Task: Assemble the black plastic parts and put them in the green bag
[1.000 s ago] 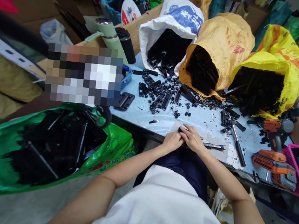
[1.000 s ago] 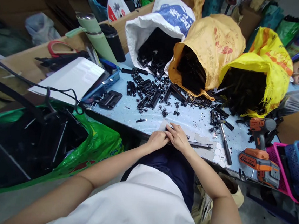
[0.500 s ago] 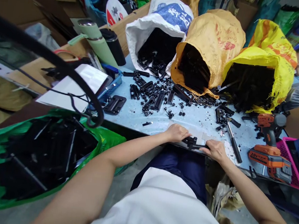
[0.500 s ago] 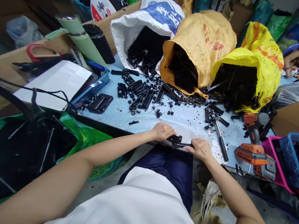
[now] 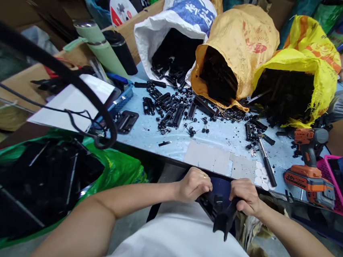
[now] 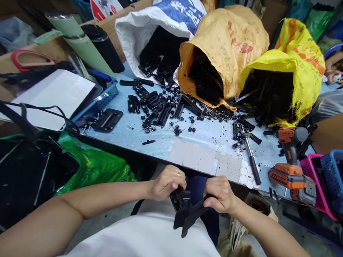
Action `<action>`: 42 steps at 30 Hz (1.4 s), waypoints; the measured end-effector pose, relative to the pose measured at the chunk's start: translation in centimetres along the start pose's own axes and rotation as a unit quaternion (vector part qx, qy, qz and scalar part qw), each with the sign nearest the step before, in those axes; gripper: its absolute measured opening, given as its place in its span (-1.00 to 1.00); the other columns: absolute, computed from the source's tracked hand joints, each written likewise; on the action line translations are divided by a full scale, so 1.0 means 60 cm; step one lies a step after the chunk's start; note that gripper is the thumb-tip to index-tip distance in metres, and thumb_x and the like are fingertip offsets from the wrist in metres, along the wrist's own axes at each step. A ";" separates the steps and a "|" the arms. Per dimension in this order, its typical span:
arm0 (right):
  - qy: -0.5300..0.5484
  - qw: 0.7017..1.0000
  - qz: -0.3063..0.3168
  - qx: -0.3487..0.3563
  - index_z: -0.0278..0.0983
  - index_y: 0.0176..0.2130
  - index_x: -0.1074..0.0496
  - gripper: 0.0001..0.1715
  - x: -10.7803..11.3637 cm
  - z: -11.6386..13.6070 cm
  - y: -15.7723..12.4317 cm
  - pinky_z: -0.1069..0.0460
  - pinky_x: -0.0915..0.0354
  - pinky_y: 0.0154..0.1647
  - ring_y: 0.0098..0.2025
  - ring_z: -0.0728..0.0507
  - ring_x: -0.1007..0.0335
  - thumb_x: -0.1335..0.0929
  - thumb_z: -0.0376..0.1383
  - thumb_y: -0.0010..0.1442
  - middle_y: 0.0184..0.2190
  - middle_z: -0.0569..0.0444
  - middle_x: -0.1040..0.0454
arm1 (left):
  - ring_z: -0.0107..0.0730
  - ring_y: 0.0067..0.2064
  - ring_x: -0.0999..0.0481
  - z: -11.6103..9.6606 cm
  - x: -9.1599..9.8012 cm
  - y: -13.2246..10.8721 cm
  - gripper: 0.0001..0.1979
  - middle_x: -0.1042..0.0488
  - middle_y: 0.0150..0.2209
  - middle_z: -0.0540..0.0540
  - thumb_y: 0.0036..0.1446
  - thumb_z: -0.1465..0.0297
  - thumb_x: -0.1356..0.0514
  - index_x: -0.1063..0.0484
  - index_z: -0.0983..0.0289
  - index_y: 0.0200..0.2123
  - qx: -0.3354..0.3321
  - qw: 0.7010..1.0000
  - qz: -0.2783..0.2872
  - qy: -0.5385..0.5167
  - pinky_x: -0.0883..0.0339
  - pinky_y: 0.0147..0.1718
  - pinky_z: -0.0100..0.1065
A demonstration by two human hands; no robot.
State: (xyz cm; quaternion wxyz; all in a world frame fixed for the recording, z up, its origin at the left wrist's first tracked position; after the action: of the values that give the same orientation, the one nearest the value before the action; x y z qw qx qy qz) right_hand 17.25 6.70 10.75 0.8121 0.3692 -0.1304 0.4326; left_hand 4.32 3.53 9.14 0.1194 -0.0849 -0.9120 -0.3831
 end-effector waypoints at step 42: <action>-0.455 0.880 0.034 -0.133 -0.27 -0.19 -0.32 -0.72 0.165 -0.249 0.235 -0.09 -0.21 -0.23 -0.23 -0.22 -0.26 -0.30 -0.26 0.05 -0.32 -0.05 -0.40 | 0.02 -0.01 -0.33 0.305 0.278 -0.021 -0.70 -0.38 -0.11 0.39 0.03 0.49 -0.05 -0.35 0.46 -0.14 0.556 0.675 0.004 0.484 -0.25 -0.09 -0.09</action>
State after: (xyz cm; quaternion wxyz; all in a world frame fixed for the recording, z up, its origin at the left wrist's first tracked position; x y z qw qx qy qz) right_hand 10.25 28.33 12.51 0.6898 0.4094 -0.5540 0.2227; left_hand -14.78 16.85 0.59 0.5714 0.1905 -0.7708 0.2077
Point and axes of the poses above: each hand's wrist, its own y-axis towards the middle knuckle, its own x-axis out of the back of the hand, z = x × y, the point moved 5 cm from there along y, towards the middle knuckle
